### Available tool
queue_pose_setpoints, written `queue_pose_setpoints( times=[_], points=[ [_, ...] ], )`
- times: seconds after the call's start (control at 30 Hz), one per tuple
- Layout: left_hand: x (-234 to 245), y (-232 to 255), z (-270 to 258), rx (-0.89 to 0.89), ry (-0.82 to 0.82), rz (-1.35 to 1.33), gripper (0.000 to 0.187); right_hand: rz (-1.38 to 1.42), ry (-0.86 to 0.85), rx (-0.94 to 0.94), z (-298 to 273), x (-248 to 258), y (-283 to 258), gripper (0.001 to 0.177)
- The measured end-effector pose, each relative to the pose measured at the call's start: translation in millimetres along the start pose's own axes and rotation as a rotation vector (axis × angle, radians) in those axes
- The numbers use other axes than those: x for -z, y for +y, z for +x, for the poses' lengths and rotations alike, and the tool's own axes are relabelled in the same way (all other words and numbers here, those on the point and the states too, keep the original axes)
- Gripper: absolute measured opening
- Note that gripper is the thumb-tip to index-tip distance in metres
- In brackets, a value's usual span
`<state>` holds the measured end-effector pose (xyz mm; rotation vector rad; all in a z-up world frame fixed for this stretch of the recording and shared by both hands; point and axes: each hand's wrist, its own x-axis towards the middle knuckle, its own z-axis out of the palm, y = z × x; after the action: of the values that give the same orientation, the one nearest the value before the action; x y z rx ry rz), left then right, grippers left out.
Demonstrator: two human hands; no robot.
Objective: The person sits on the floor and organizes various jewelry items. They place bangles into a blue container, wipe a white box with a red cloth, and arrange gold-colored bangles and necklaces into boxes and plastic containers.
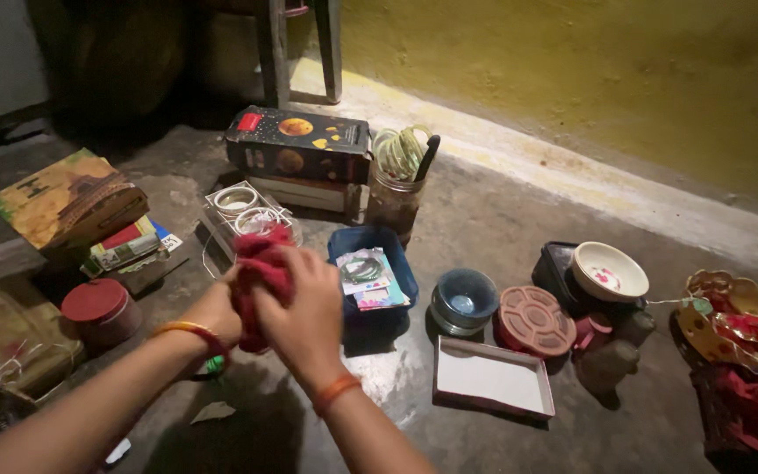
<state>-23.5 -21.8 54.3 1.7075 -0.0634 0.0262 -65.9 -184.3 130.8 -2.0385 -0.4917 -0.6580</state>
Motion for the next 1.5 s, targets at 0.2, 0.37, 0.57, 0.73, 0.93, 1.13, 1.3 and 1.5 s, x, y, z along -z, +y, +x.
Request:
queue_pose_setpoints(
  times=[0.2, 0.37, 0.57, 0.73, 0.93, 1.13, 1.3, 1.5],
  points=[
    [-18, 71, -14, -0.027, -0.039, 0.184, 0.098, 0.112, -0.034, -0.398, 35, 2, 11, 0.031],
    [-21, 85, -22, -0.034, -0.065, 0.297, 0.097, 0.901, -0.094, -0.864, 32, -2, 70, 0.024],
    [-10, 71, -4, -0.047, -0.055, 0.06, 0.084, 1.319, -0.414, -1.186, -18, 0, 105, 0.025],
    [-28, 98, 8, 0.276, 0.024, -0.147, 0.068, 0.659, -0.65, -0.973, -70, -25, 139, 0.014],
    [-54, 124, 14, 0.107, -0.025, 0.38, 0.06, 0.784, -0.195, -1.039, -21, 4, 126, 0.022],
    [-88, 114, 51, -0.164, -0.054, 0.699, 0.064, 1.03, -0.19, -1.184, 45, 51, 123, 0.028],
    [-121, 111, 72, -0.216, -0.069, 0.961, 0.066, 0.948, -0.283, -1.199, 76, 51, 167, 0.033],
    [-137, 81, 99, -0.317, -0.016, 1.231, 0.059, 0.837, -0.479, -1.041, 88, 39, 228, 0.035]
  ],
)
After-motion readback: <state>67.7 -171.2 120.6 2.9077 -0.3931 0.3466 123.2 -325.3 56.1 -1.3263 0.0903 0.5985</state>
